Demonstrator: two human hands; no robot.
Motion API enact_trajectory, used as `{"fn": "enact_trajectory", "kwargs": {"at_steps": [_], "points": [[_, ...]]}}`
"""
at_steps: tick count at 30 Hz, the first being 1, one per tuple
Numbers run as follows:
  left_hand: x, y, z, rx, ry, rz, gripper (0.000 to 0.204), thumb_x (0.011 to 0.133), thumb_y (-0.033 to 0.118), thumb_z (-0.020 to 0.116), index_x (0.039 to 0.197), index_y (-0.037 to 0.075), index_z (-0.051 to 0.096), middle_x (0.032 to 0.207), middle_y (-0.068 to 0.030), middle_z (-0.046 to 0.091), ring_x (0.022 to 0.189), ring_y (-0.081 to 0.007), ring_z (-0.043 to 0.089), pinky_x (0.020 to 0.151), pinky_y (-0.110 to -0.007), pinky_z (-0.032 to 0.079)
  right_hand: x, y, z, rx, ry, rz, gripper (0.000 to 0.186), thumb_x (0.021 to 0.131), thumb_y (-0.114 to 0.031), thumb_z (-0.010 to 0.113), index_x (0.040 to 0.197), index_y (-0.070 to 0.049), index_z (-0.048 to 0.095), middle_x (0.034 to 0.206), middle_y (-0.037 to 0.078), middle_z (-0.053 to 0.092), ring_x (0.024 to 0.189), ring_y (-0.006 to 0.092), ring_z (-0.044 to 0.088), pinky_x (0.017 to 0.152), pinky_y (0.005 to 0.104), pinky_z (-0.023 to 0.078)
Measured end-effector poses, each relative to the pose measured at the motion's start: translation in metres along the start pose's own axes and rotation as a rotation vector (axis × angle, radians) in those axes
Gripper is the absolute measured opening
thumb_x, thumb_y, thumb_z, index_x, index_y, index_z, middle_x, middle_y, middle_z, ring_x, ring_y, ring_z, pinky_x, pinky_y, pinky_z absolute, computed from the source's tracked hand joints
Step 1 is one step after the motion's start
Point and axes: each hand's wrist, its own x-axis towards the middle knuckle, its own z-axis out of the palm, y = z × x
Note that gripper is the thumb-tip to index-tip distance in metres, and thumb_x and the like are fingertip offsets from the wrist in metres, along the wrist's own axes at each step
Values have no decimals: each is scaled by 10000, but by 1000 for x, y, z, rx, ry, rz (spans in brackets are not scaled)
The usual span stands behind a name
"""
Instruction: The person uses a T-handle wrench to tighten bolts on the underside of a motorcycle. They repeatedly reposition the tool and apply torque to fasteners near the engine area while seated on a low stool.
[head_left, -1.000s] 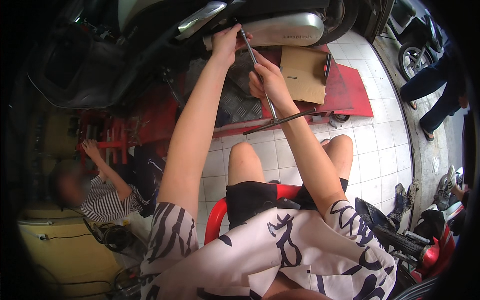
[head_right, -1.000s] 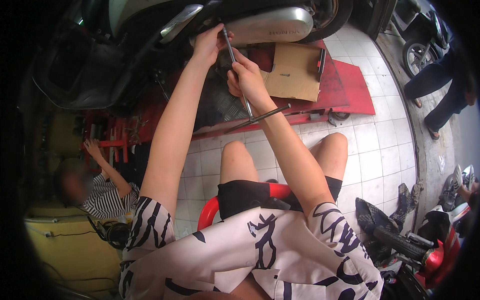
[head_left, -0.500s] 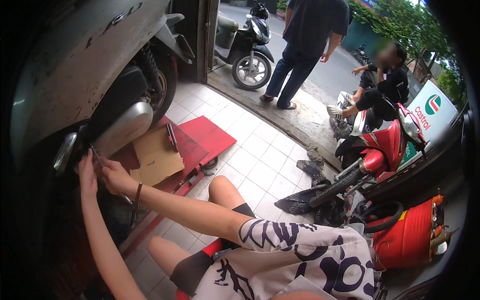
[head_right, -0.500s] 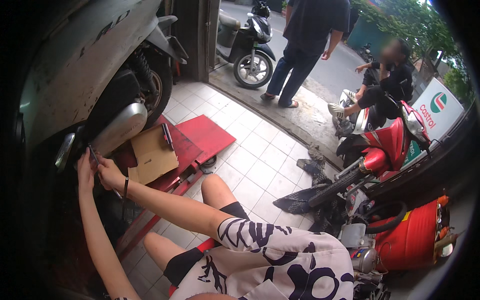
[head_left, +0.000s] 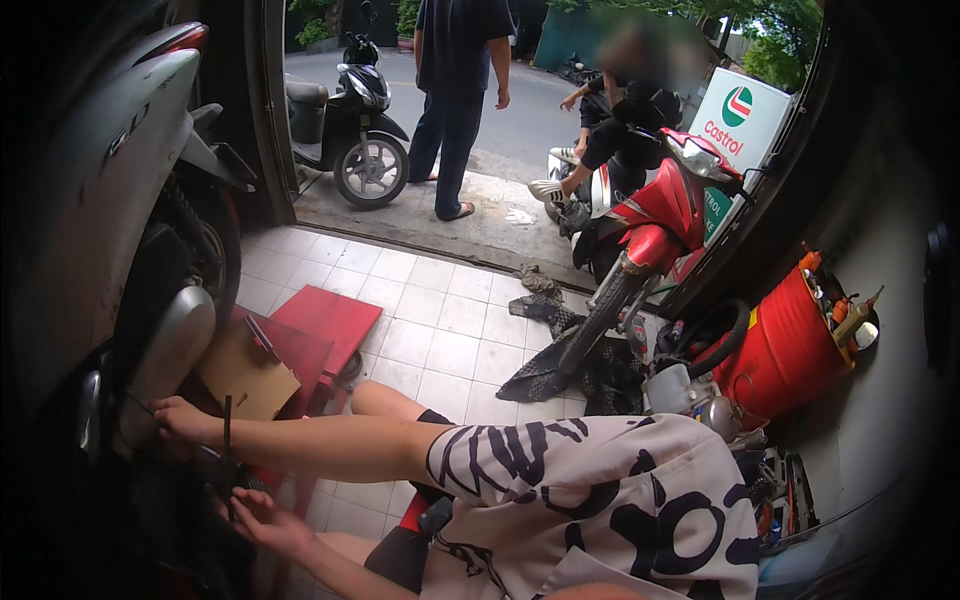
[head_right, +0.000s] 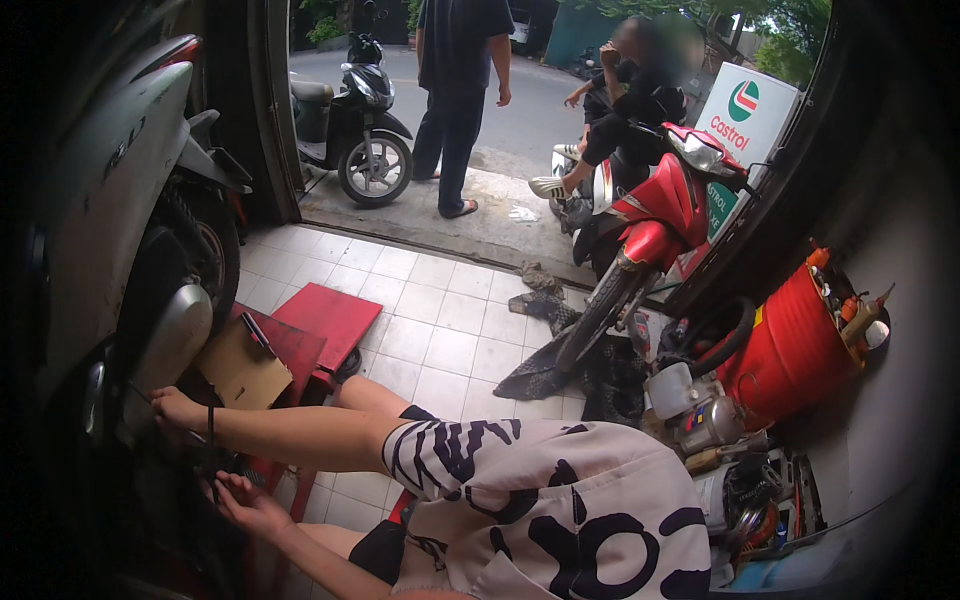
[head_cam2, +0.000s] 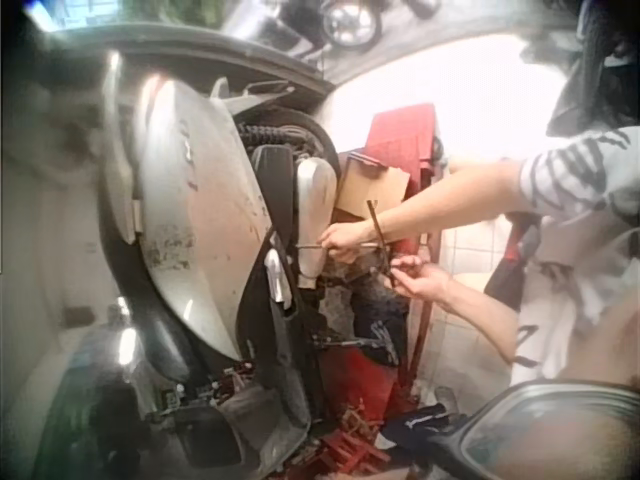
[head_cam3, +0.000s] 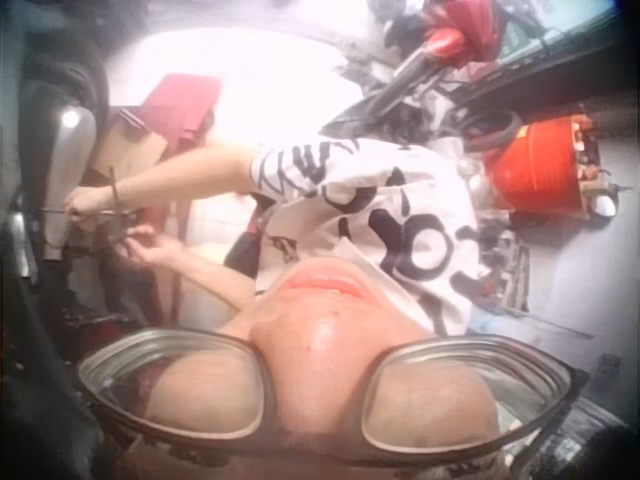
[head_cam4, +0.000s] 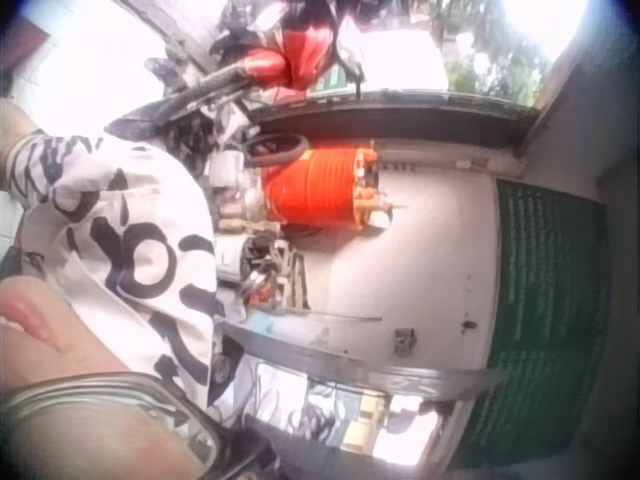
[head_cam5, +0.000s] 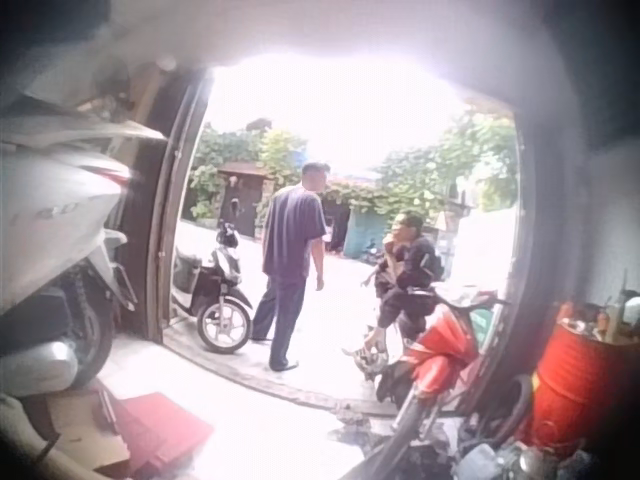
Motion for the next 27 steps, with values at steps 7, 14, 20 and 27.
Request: {"fn": "enact_trajectory", "kwargs": {"at_steps": [7, 14, 20, 27], "points": [[-1, 20, 64, 198, 157, 94, 357, 998, 353, 463, 1074, 16, 550, 776, 12, 475, 638, -66, 422, 579, -191, 353, -38, -27, -34, -304, -298, 223, 346, 969, -147, 446, 1283, -21, 519, 589, -9, 456, 464, 78, 401, 401, 250, 314], [14, 57, 53, 465, 14, 299, 348, 1017, 331, 415, 1013, 8, 544, 586, 33, 344, 484, -59, 334, 458, -203, 278, -196, -41, -81, -605, -1209, 478, 340, 967, -152, 486, 1250, 25, 552, 588, -12, 450, 482, 66, 382, 430, 245, 313], [16, 47, 53, 702, -106, 369, 308, 1017, 262, 434, 1042, -6, 585, 571, 7, 425, 469, -59, 398, 446, -186, 310, -313, -78, -10, -377, -1428, 313, 316, 941, -161, 571, 1195, 23, 607, 605, 5, 512, 527, 78, 424, 487, 248, 350], [20, 52, 50, 945, -43, 543, 330, 1003, 236, 476, 1204, 8, 604, 540, -10, 476, 460, -63, 447, 428, -198, 349, -254, -131, -26, -977, -830, -5, 236, 924, -183, 544, 950, -3, 695, 611, 18, 577, 531, 104, 533, 485, 250, 421]]}}
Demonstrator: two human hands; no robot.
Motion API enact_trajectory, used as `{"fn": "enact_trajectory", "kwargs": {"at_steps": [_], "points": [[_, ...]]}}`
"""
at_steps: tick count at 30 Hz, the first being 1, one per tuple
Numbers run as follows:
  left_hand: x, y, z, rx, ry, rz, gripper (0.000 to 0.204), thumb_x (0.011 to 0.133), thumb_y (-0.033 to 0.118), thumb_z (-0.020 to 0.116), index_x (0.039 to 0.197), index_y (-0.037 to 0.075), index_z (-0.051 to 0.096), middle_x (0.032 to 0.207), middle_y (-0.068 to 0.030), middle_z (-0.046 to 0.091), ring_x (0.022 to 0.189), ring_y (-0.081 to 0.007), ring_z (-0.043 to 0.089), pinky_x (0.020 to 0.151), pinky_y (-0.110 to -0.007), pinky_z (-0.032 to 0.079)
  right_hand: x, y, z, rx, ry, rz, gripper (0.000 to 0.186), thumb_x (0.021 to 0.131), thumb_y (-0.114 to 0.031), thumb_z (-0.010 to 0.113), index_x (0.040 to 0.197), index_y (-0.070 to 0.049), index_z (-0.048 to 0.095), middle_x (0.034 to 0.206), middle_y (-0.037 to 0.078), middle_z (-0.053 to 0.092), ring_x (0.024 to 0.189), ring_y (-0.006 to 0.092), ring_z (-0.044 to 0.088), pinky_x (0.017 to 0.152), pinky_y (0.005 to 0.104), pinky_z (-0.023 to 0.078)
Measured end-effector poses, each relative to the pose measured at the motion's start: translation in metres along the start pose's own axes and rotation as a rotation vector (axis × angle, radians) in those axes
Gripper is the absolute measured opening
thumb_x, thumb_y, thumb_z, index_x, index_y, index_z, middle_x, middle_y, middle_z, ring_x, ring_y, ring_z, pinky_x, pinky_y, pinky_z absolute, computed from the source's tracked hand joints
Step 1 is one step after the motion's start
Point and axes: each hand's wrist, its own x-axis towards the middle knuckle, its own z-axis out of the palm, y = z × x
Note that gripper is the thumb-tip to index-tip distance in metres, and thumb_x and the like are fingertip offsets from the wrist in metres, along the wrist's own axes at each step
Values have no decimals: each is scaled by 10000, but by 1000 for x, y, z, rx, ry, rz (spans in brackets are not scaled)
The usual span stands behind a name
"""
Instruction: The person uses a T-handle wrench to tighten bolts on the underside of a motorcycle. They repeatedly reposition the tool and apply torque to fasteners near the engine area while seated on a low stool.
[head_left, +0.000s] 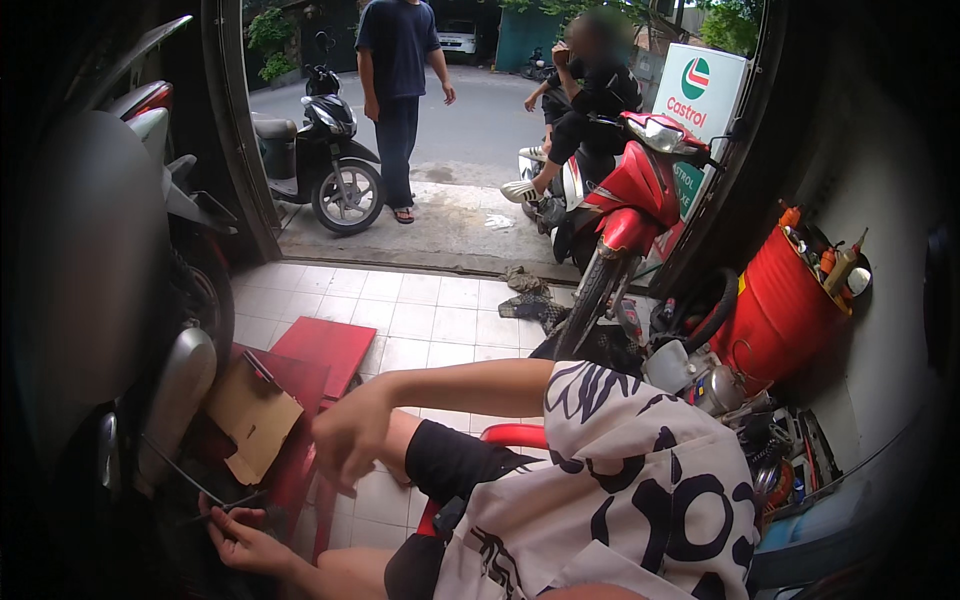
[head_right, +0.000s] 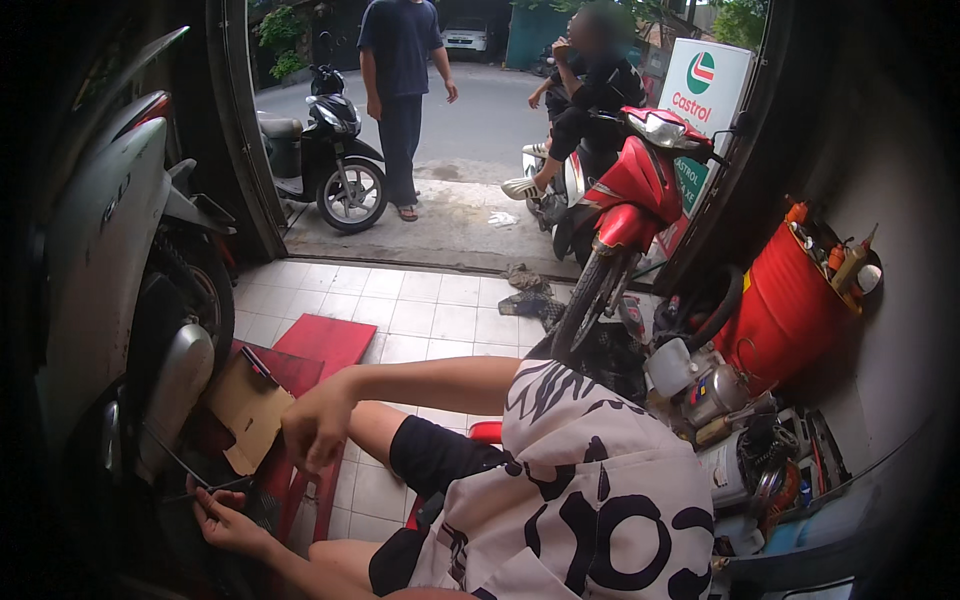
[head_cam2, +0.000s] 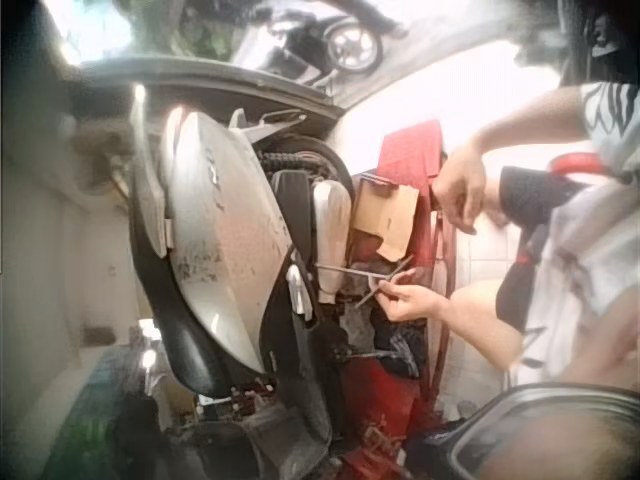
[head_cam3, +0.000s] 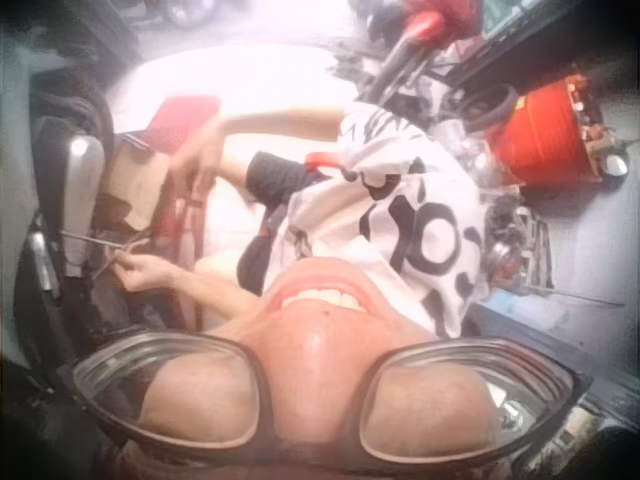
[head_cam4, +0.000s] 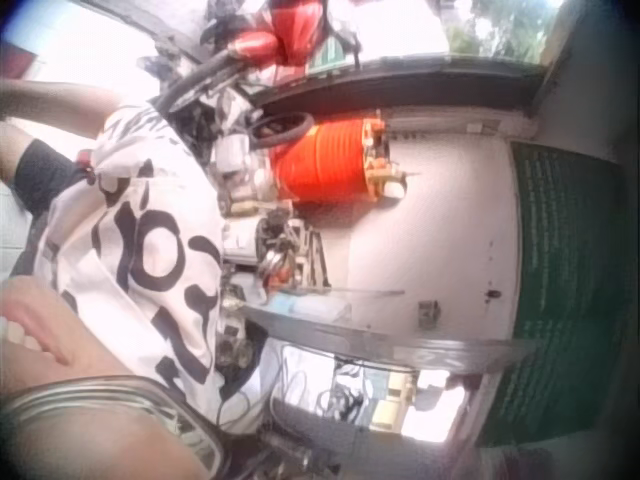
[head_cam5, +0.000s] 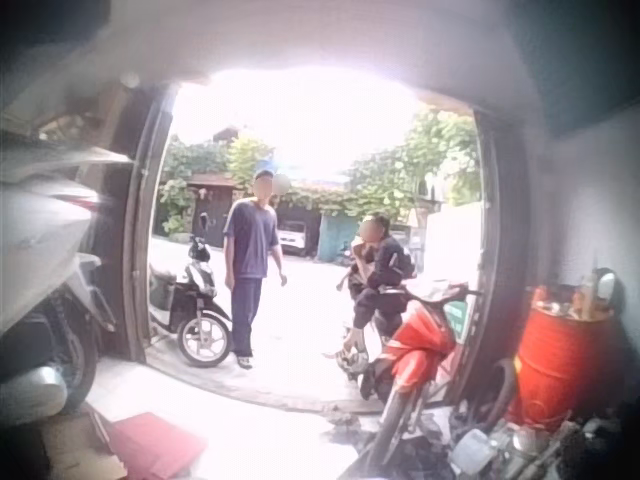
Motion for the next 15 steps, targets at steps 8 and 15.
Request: {"fn": "enact_trajectory", "kwargs": {"at_steps": [8, 15], "points": [[4, 31, 4, 340, -230, 89, 307, 973, 193, 527, 1243, 69, 607, 461, -27, 426, 387, -67, 413, 395, -249, 345, 155, 60, -78, 749, 100, 275, 375, 1017, -255, 400, 876, 30, 601, 563, -22, 404, 468, 102, 327, 467, 253, 294], [-1, 29, 3, 721, -149, 650, 306, 963, 145, 517, 1247, 65, 599, 482, -121, 523, 374, -176, 538, 398, -338, 408, 208, 91, -74, 601, 70, 382, 226, 950, -153, 519, 757, -39, 548, 557, -22, 403, 470, 104, 335, 465, 268, 304]]}}
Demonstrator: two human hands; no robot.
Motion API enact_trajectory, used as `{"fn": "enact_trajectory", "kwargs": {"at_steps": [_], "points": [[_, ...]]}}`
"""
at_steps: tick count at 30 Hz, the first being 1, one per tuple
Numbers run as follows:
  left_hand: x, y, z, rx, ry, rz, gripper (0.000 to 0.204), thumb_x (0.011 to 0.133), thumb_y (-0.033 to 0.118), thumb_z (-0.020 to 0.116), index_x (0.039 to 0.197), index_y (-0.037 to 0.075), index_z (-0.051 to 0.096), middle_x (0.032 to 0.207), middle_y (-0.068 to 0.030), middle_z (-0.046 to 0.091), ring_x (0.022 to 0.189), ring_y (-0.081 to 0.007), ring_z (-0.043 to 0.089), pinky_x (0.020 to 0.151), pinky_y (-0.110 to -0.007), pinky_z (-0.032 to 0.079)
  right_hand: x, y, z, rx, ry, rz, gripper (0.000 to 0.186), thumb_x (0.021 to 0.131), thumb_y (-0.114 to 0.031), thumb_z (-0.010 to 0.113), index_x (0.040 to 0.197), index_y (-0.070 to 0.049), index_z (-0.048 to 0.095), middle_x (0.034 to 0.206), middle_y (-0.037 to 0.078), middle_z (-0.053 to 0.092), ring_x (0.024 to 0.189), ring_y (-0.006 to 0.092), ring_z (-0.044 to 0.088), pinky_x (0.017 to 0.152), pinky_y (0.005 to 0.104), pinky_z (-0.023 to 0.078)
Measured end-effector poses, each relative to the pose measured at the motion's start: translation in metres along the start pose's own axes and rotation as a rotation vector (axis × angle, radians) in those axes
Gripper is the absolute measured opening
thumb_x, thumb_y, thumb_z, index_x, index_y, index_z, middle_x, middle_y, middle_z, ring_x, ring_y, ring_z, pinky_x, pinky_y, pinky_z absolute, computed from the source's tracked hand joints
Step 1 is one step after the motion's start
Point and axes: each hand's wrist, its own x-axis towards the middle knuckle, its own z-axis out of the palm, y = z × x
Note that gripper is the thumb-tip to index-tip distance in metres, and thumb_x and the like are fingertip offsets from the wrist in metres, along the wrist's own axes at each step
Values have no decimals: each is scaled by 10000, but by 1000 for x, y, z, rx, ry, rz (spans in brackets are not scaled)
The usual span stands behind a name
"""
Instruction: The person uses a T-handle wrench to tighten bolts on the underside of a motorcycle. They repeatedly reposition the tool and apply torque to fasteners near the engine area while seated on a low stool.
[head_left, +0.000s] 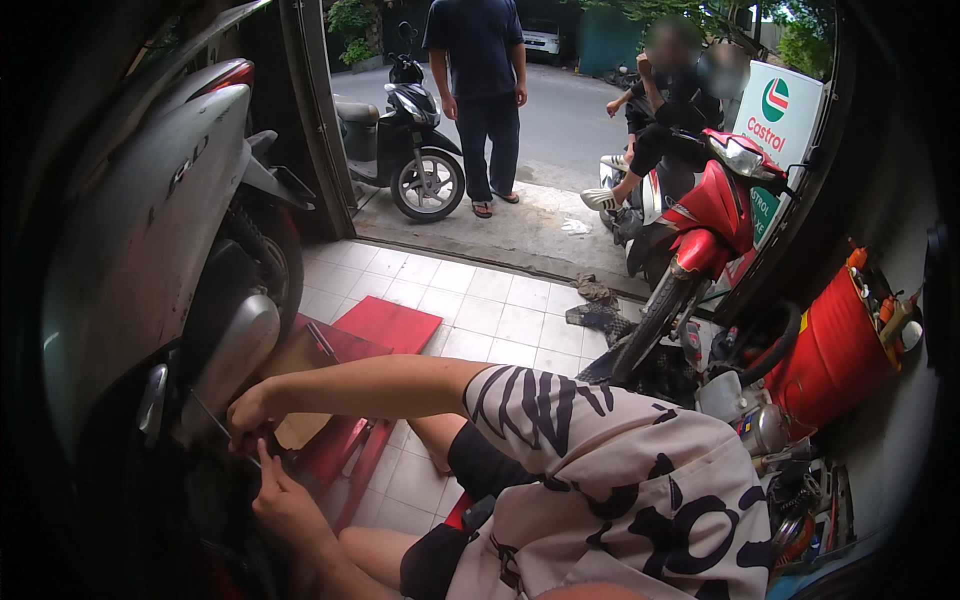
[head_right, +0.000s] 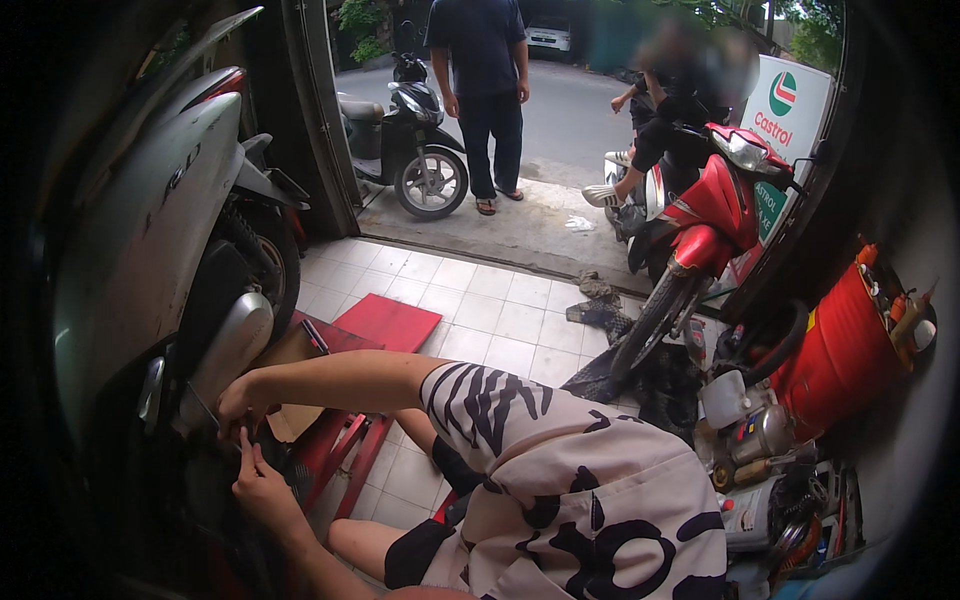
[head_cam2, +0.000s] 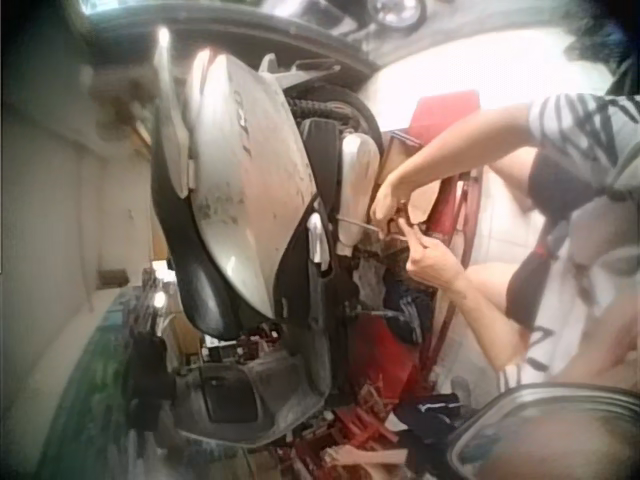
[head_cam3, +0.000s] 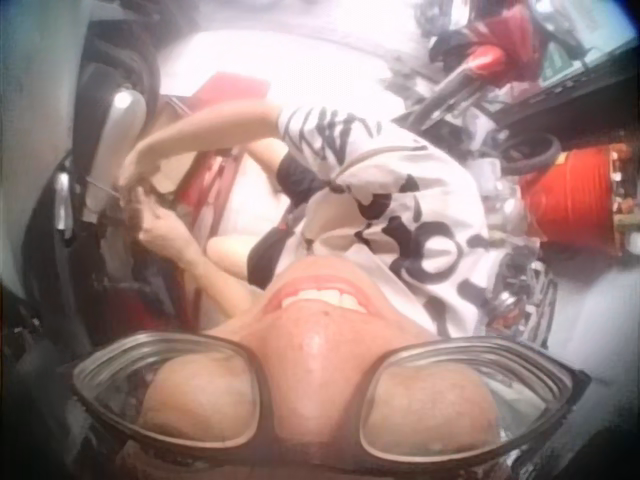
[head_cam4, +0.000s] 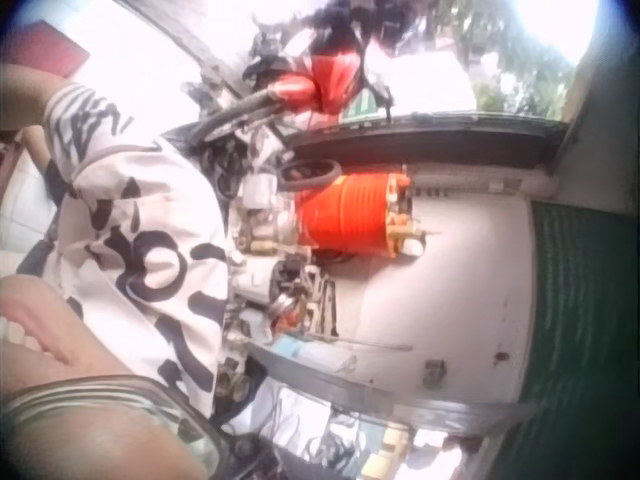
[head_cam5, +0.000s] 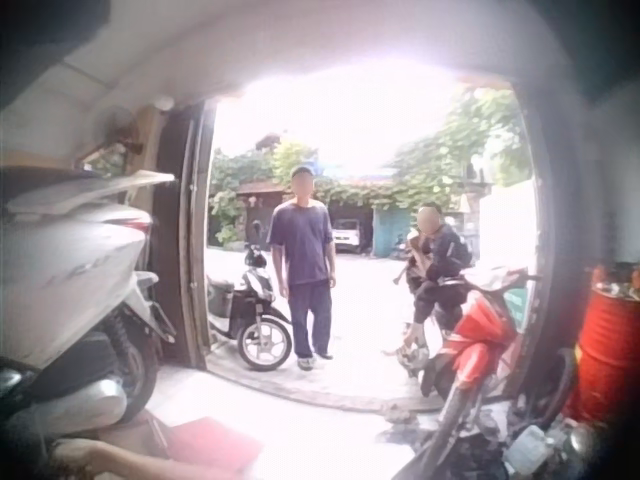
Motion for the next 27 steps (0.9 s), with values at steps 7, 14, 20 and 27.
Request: {"fn": "enact_trajectory", "kwargs": {"at_steps": [7, 14, 20, 27], "points": [[-49, -8, 4, -573, -302, -1031, 371, 978, 239, 508, 1294, 46, 535, 559, -90, 578, 416, -142, 557, 422, -251, 421, -15, -10, 33, -10, 154, -36, 151, 926, -98, 528, 814, -6, 569, 560, -6, 416, 466, 112, 374, 445, 269, 301], [-20, 10, -7, -1044, 446, -1132, 349, 986, 187, 483, 1319, 82, 498, 737, -19, 525, 551, -42, 413, 491, -175, 319, 21, 11, 5, 336, 7, -163, 154, 948, -88, 483, 841, 8, 537, 556, -12, 387, 441, 113, 332, 422, 266, 257], [15, 10, -13, -620, 426, -857, 352, 983, 168, 489, 1308, 38, 529, 626, -43, 539, 486, -78, 471, 429, -212, 360, 11, -4, 30, 383, -29, -152, 174, 950, -98, 492, 806, -11, 532, 569, -29, 386, 452, 67, 304, 419, 225, 230], [32, 25, -21, -393, 20, -439, 294, 950, 58, 493, 1217, 13, 608, 512, -90, 519, 383, -127, 500, 403, -282, 395, -5, -21, 24, 386, -7, -70, 163, 922, -59, 504, 763, -25, 515, 567, -50, 375, 451, 45, 288, 401, 200, 202]]}}
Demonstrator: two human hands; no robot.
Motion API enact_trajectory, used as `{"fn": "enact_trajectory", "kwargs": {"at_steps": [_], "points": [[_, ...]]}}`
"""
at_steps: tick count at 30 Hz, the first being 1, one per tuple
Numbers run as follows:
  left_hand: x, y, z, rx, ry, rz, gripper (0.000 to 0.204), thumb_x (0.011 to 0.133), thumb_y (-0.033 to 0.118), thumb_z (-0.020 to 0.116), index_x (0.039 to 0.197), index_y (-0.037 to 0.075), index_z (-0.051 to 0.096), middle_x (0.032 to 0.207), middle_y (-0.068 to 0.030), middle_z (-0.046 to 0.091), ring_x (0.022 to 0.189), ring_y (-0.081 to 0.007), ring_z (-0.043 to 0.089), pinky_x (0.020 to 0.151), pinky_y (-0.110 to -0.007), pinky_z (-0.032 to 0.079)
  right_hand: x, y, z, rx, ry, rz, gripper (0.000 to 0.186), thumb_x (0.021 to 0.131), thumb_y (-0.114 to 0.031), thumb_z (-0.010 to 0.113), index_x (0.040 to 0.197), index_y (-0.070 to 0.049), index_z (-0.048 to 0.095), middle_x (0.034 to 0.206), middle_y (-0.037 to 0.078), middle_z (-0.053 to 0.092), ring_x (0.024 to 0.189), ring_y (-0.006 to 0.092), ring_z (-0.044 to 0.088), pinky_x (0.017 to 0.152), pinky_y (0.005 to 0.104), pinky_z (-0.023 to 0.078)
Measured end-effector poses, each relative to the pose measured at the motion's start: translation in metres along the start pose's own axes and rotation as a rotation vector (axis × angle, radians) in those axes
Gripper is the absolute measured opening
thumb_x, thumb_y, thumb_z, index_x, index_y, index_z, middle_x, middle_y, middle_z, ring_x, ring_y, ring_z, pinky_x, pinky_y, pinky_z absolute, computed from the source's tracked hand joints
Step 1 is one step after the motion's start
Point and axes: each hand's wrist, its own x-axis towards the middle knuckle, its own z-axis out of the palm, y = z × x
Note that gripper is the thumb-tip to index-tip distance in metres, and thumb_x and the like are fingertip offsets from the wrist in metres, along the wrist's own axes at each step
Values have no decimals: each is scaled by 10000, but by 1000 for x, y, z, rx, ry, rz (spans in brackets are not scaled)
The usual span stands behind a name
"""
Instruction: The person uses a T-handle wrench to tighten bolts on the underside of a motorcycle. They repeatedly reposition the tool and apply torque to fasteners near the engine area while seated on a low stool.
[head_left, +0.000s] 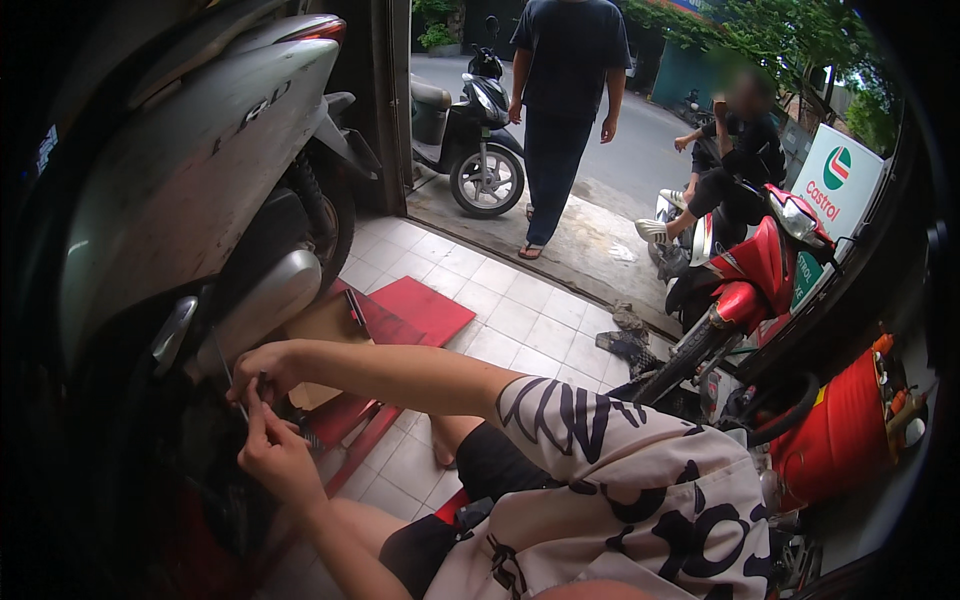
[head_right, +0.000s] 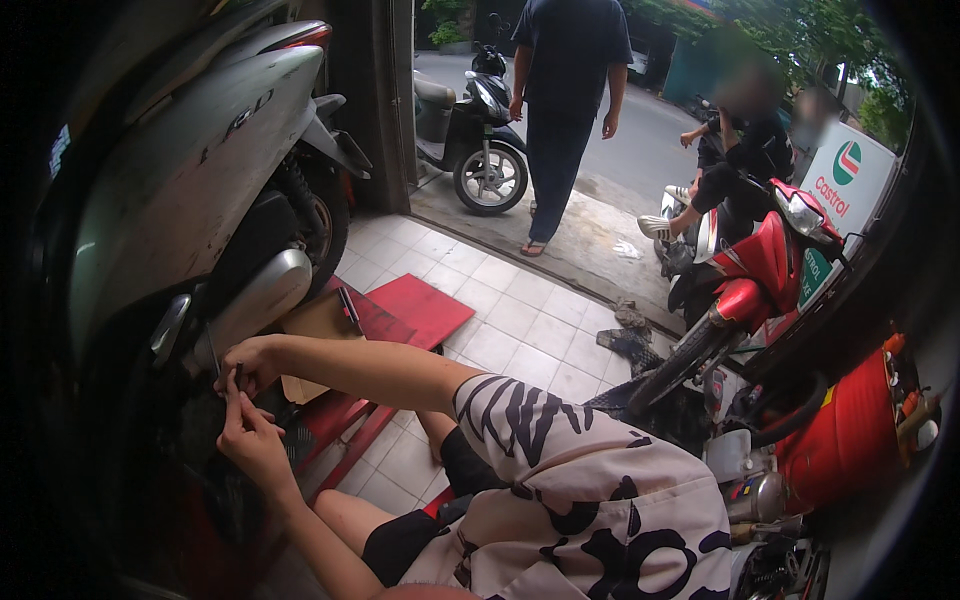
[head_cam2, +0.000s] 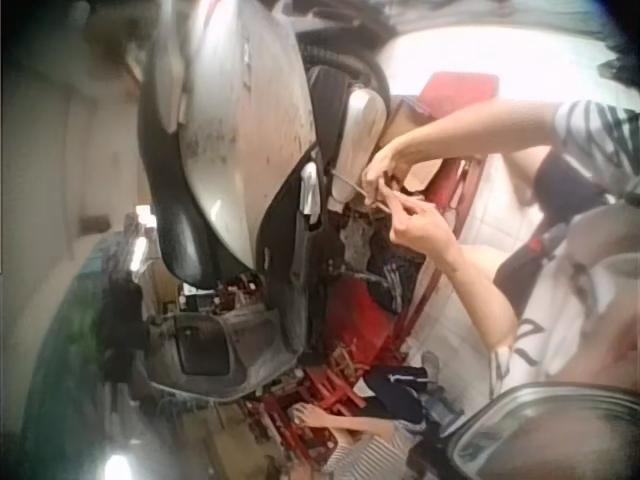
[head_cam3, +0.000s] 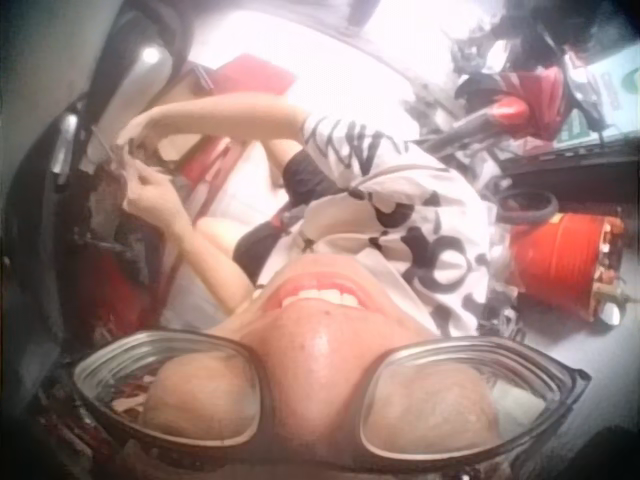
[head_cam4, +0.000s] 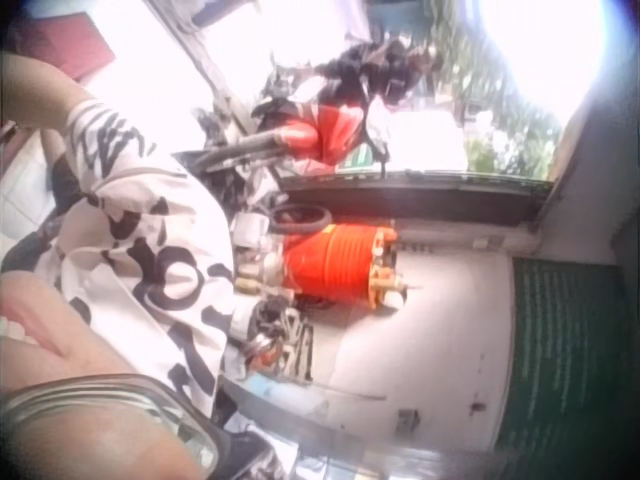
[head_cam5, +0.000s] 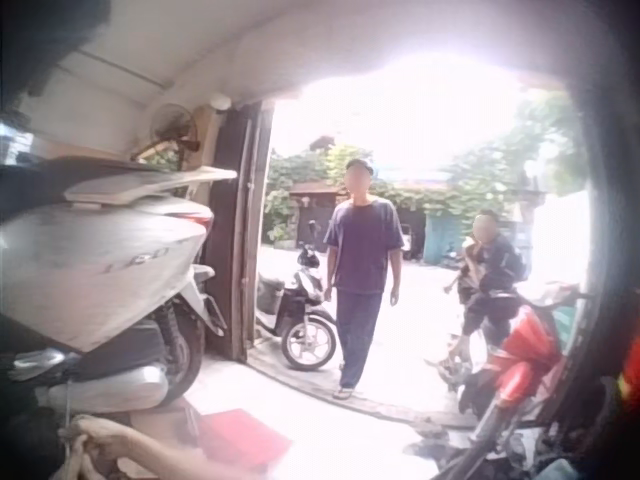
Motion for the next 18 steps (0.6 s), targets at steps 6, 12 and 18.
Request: {"fn": "enact_trajectory", "kwargs": {"at_steps": [6, 12, 18], "points": [[-39, -32, 10, -165, -189, -487, 389, 982, 182, 498, 1270, -78, 514, 540, -72, 537, 422, -75, 482, 356, -239, 360, -3, 7, -13, -125, 32, 7, 160, 924, -81, 503, 791, 2, 535, 554, -34, 381, 421, 55, 281, 397, 203, 208], [-21, 16, 2, -207, 12, -284, 521, 974, 165, 487, 1448, 42, 312, 502, -54, 490, 381, -84, 448, 378, -253, 350, 5, 10, -11, -107, 59, -78, 161, 923, -91, 516, 806, 8, 563, 551, -18, 395, 422, 80, 303, 399, 243, 239], [-39, -14, 1, -209, -369, -562, 615, 965, 287, 538, 1364, -134, 336, 512, -83, 527, 356, -111, 473, 365, -262, 360, 10, 2, -28, -23, 106, -88, 130, 939, -90, 501, 865, -2, 560, 581, -33, 382, 465, 73, 328, 442, 235, 266]]}}
